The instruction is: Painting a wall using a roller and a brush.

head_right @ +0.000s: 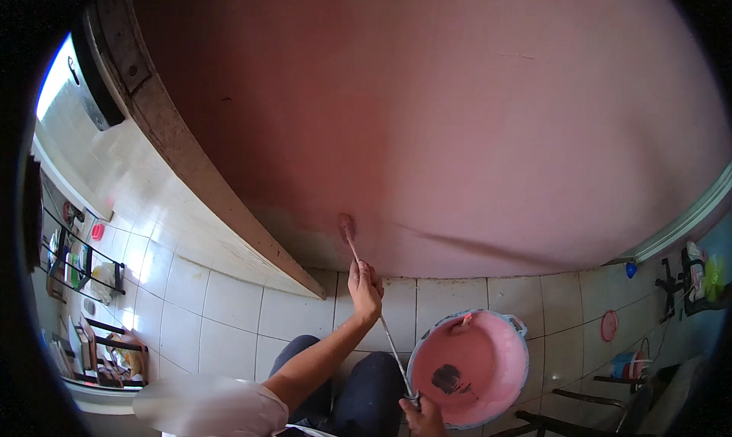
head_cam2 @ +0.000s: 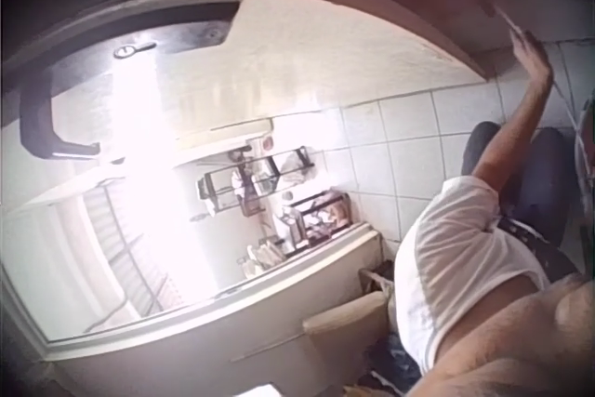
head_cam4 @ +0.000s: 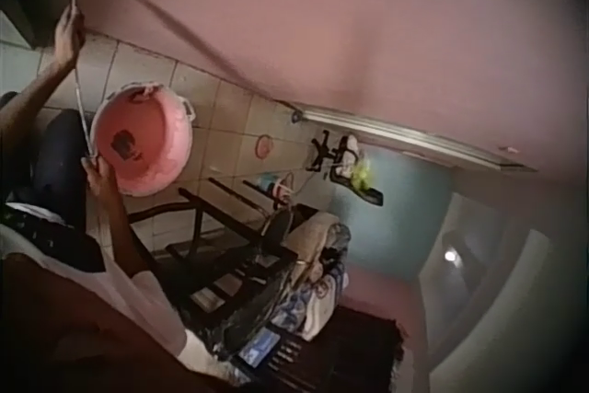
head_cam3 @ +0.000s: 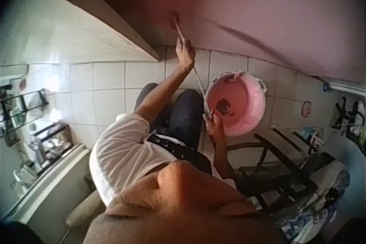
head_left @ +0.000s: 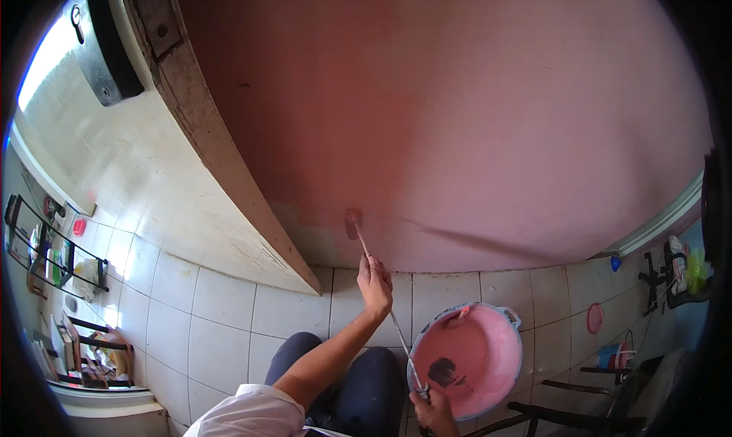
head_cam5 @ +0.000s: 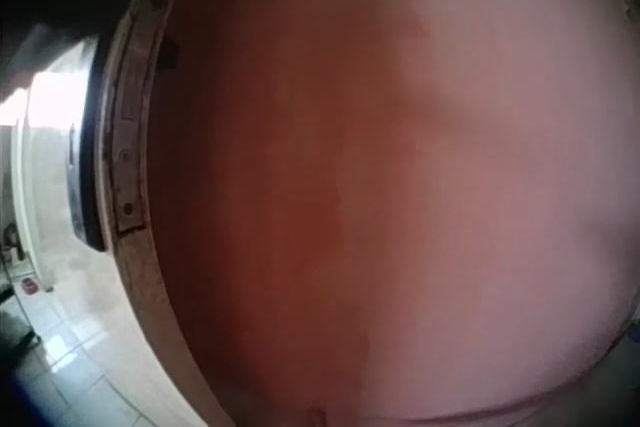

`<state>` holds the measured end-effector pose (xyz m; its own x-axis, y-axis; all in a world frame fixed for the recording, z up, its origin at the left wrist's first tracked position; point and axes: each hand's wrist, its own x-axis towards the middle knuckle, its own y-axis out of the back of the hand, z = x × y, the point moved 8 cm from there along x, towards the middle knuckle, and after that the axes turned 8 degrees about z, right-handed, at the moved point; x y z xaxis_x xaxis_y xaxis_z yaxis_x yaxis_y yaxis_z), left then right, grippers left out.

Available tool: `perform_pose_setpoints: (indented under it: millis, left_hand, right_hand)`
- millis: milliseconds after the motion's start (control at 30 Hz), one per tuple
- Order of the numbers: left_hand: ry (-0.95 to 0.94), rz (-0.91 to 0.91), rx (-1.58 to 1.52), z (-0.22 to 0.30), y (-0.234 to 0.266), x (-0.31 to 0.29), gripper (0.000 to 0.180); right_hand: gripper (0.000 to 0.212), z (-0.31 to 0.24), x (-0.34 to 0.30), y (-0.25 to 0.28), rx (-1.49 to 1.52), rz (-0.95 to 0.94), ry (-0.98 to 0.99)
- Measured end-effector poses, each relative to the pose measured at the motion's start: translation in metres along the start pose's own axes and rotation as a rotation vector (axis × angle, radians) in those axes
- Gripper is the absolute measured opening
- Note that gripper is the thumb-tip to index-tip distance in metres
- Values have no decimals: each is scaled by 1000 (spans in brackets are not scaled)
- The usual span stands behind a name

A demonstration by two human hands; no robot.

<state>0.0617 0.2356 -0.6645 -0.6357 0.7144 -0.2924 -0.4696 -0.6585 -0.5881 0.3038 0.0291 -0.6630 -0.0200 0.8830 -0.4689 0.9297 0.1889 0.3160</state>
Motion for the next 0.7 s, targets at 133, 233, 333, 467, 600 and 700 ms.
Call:
perform_pose_setpoints:
  millis: [133, 233, 333, 467, 600, 700]
  left_hand:
    - [-146, 219, -60, 35, 59, 47, 28]
    - [-158, 328, -105, 53, 84, 74, 26]
    - [-214, 303, -102, 52, 87, 77, 25]
    - [-130, 167, -13, 16, 38, 32, 26]
    - [-120, 162, -24, 6, 31, 31, 27]
    - [-128, 215, -73, 24, 68, 57, 18]
  right_hand:
    - [38, -24, 25, -27, -87, -243, -106]
    - [41, -58, 55, -46, -231, -204, 148]
    - [44, -50, 48, -45, -165, -218, 63]
    - [36, -50, 13, -19, 94, -214, -221]
    - [27, -48, 20, -6, 127, -123, -122]
    - [39, -42, 43, -18, -86, -156, -28]
